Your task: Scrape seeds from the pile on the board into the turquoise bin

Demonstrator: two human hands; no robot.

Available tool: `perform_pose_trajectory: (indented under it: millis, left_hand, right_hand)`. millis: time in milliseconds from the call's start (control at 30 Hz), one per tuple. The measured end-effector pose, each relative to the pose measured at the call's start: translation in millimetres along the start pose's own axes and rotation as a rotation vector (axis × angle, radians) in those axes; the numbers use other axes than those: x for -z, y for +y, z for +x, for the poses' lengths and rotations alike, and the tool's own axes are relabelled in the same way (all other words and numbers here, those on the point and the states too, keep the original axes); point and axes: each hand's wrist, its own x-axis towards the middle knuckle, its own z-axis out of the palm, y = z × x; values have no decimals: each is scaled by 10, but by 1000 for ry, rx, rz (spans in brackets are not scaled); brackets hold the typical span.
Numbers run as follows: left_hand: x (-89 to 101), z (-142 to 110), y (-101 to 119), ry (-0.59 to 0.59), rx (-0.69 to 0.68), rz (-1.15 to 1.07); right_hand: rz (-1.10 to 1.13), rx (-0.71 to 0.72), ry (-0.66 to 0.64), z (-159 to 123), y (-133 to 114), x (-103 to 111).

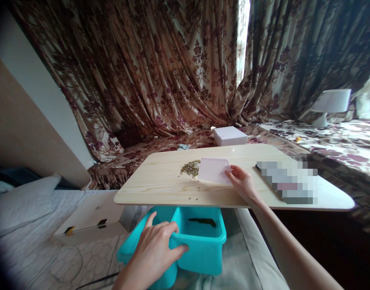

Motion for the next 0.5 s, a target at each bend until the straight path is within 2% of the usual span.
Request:
perform_pose_trajectory:
  millis: [133,500]
  left_hand:
    - [14,2,13,-2,-5,2]
    - [31,-8,-13,7,-9,-4]
  right_hand:
    - [-8,-12,-31,-12,-21,-2]
    - [-85,-45,38,-112,-242,1]
